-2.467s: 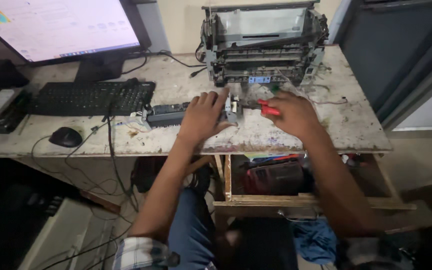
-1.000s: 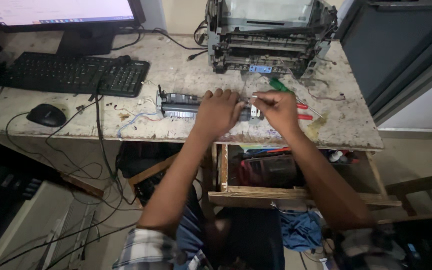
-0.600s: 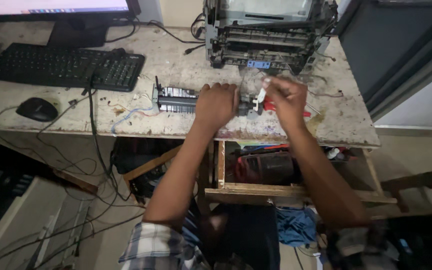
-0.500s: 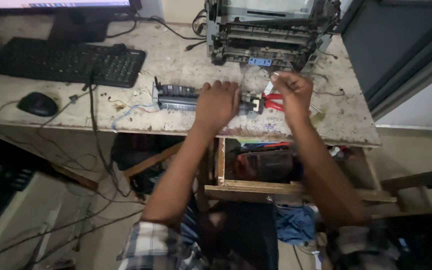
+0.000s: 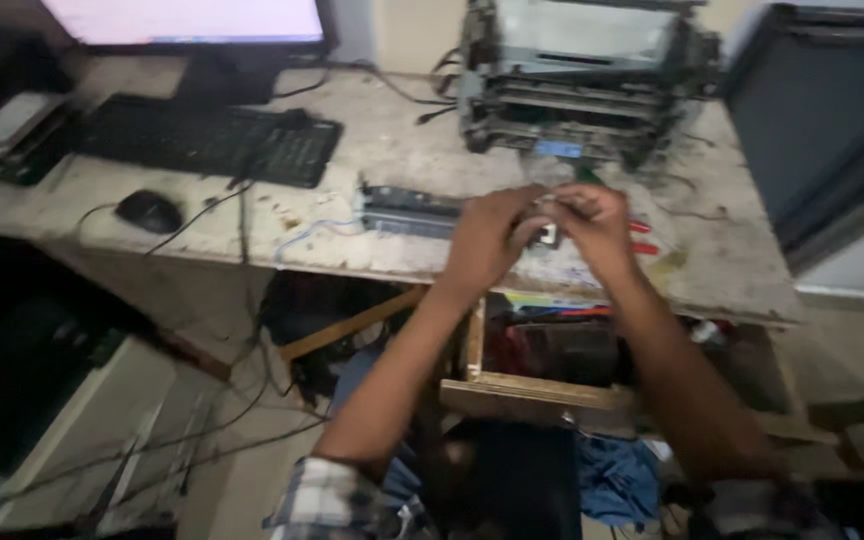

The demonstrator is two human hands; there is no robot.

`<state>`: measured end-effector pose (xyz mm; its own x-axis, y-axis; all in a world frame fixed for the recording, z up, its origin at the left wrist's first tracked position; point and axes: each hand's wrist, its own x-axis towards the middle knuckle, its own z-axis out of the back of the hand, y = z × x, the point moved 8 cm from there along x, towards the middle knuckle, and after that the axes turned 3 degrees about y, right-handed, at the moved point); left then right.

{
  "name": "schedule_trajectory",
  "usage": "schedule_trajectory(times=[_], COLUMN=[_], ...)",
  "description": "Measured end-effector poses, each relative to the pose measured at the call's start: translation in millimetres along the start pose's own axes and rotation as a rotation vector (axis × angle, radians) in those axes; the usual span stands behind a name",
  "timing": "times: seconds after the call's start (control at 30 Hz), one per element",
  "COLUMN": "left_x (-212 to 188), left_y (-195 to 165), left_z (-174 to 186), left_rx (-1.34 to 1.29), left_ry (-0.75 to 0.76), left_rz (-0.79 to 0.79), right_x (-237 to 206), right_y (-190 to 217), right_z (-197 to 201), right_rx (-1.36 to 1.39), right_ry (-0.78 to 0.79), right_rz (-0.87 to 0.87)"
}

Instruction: The person disassembles a printer using a screwdriver and pliers, removes a toner cartridge, and manipulates internal components and wires on a workbench.

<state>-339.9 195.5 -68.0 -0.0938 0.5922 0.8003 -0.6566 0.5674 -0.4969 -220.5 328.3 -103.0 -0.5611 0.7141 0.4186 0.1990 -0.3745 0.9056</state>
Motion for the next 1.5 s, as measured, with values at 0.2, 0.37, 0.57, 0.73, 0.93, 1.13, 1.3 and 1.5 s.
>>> schedule_trajectory(times=[0.2,0.37,0.57,0.73,0.93,1.13,1.3,1.5], left_x=[1,-14,-49,-62,-38,-24,-17,-41], left_y=[33,51,66,97,63,86,99,97], left_z=[14,81,259,305,255,157,155,193], left_rx=[-0.065,0.028,0.738,1.079,0.874,0.283,0.178,0.315], left_ry=[0.004,-0.115,-0.246,0.087,0.083,0.387,0.295,0.036], left_rz=[0.172,0.236,0.304,0.676,0.264,0.264,0.399,0.522], right_x=[-2,-8,-13,-18,-18,-8,0,1], right_y=[-12,-11,18,34,33,7,-20,-12], right_z=[-2,-10,-30,-39,-39,10,45,46], right_rx=[-0.065,-0.093,-0.694,-0.757,-0.905,-1.161,-1.072,-1.142], right_ry=[0.118,0.16,0.137,0.173,0.287,0.323,0.439,0.388], right_rz=[0.126,0.181,0.454,0.491,0.45,0.302,-0.045,0.022])
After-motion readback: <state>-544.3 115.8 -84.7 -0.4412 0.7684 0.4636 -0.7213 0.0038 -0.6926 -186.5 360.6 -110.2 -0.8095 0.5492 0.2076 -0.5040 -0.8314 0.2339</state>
